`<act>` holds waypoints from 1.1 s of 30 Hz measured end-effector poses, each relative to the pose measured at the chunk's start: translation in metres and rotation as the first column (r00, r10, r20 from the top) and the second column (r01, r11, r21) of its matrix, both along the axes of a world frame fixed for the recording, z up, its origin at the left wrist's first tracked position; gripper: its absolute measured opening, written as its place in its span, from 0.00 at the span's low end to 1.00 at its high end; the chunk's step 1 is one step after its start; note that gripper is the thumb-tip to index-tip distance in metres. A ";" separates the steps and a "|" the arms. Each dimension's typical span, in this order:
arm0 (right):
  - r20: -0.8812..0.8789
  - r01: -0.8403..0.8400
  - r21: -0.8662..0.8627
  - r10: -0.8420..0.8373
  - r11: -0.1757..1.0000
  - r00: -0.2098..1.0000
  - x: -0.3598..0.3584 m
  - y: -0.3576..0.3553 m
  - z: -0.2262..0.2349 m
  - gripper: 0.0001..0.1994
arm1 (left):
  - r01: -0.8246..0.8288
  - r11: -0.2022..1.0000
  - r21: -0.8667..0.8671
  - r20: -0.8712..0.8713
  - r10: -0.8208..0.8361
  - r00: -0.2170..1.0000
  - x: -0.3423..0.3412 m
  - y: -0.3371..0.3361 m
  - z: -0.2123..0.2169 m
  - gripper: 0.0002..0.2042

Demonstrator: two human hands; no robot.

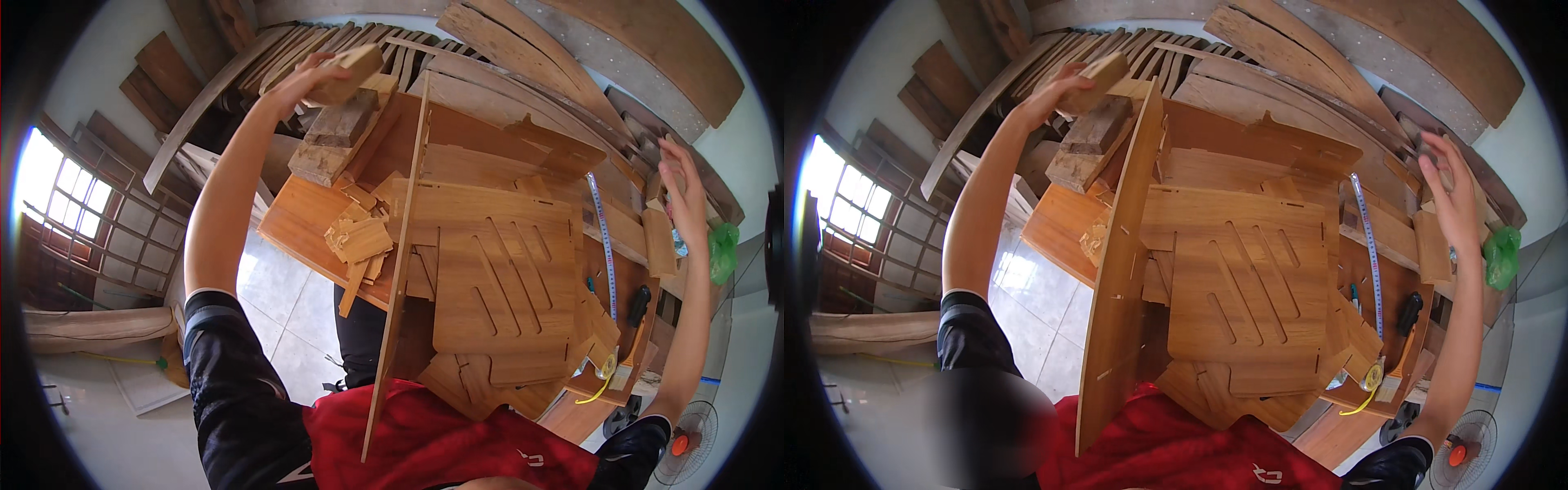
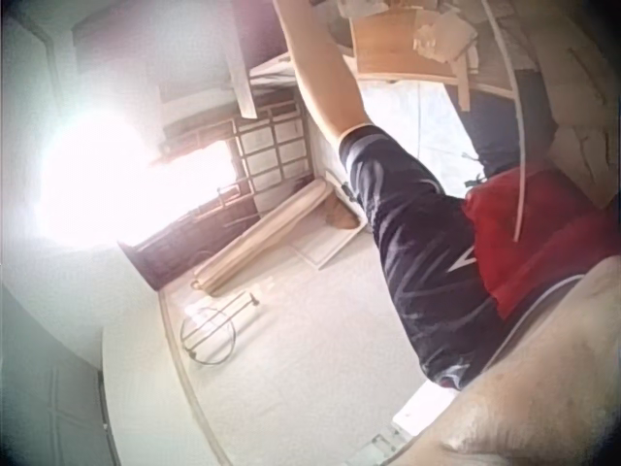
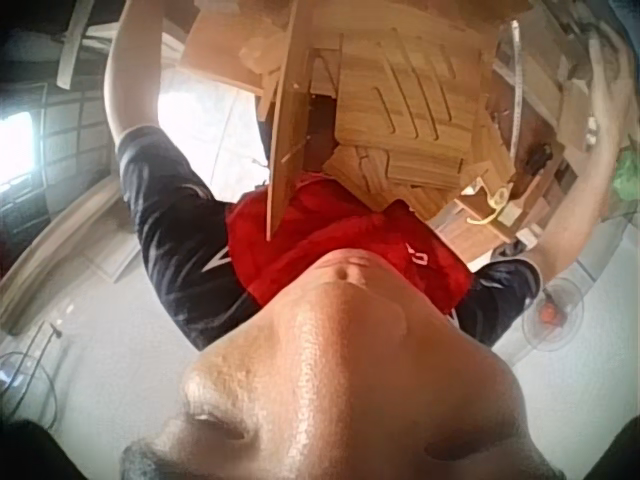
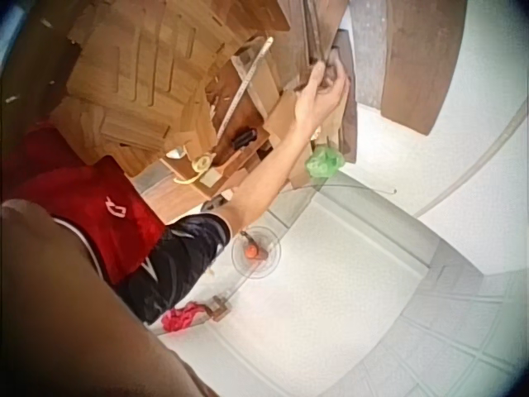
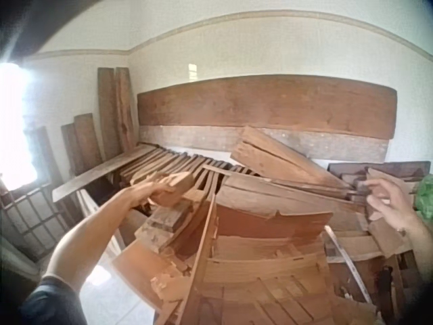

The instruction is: Assembling a slotted wooden storage organizer or shelf unit by hand.

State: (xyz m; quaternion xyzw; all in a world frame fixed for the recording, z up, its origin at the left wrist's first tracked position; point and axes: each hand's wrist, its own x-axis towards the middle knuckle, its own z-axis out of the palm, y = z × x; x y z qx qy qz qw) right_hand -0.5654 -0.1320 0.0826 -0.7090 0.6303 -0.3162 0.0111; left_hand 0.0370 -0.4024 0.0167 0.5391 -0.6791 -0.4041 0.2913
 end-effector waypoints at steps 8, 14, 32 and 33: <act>0.691 -0.525 -0.083 0.428 0.847 0.582 0.113 -0.032 0.082 0.24 | 0.197 0.536 -0.821 0.180 -0.085 0.980 -0.104 0.095 0.130 0.37; 0.515 -0.219 -0.413 0.425 0.884 0.744 0.174 0.004 0.107 0.50 | 0.538 -0.098 -0.837 0.537 0.042 0.842 -0.221 0.169 0.203 0.53; 0.699 0.457 0.350 -0.553 0.818 0.453 -0.258 0.103 -0.129 0.36 | 0.076 0.909 -0.411 0.532 0.171 0.829 0.027 0.085 0.006 0.31; 0.690 0.470 0.309 -0.535 0.827 0.488 -0.263 0.103 -0.132 0.32 | 0.057 0.917 -0.394 0.529 0.175 0.830 0.027 0.079 -0.003 0.34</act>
